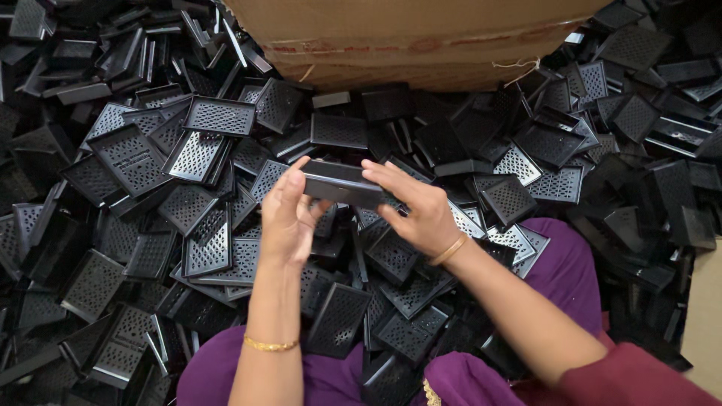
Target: The person sits on the floor among a large pile of black perforated plastic trays, picks up individual trays, turns them over in both hands, and stacks or places them into a cardboard box in front of them. They repeat this pick, flip, and place cycle one tray at a time throughout the clip.
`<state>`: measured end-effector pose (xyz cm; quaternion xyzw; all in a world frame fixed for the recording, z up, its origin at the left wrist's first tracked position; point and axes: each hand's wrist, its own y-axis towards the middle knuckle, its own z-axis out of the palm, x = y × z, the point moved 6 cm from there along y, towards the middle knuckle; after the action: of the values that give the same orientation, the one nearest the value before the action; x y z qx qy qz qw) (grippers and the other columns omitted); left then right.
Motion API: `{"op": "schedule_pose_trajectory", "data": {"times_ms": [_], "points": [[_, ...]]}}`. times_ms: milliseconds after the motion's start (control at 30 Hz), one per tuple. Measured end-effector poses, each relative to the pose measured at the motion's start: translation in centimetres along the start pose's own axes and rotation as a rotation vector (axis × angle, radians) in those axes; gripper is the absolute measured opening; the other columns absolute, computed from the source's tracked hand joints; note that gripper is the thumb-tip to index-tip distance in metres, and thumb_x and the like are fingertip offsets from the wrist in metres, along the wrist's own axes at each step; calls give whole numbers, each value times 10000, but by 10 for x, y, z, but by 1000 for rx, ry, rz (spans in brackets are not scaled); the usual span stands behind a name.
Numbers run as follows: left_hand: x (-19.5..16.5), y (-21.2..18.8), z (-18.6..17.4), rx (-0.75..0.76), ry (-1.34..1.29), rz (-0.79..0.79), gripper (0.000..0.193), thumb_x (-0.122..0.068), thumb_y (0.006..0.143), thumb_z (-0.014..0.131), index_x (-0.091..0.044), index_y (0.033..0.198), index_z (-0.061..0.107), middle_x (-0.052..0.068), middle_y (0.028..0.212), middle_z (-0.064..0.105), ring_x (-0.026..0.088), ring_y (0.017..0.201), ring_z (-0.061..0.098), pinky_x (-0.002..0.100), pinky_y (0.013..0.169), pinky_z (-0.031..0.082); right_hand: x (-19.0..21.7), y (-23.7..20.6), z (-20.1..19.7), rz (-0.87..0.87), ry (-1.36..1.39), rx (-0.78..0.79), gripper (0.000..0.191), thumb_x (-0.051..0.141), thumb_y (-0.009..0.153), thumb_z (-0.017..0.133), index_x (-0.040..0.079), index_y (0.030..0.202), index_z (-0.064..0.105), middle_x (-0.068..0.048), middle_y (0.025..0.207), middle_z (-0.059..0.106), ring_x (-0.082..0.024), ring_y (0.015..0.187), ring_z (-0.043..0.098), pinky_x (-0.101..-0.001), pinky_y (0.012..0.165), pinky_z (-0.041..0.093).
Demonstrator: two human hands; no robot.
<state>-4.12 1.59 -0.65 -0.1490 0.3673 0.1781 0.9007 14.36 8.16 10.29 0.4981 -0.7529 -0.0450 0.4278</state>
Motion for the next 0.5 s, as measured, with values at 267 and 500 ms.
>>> {"op": "schedule_pose_trajectory", "data": {"times_ms": [267, 500], "points": [[10, -3, 5, 14, -112, -55, 629, -484, 942, 709, -26, 1349, 564, 99, 1259, 663, 234, 1142, 647, 407, 966, 561, 7, -1, 2, -34, -72, -22, 519, -59, 824, 738, 39, 1322, 632, -131, 1322, 697, -302, 1244, 690, -376, 1055, 575], [-14, 2, 1, -122, -176, 35, 504, -393, 955, 562, -141, 1383, 474, 130, 1296, 630, 263, 1203, 647, 470, 1010, 562, -33, 93, -71, -344, -563, -378, 303, -85, 955, 685, 23, 1237, 654, -183, 1227, 669, -400, 1120, 652, -498, 954, 540]]}}
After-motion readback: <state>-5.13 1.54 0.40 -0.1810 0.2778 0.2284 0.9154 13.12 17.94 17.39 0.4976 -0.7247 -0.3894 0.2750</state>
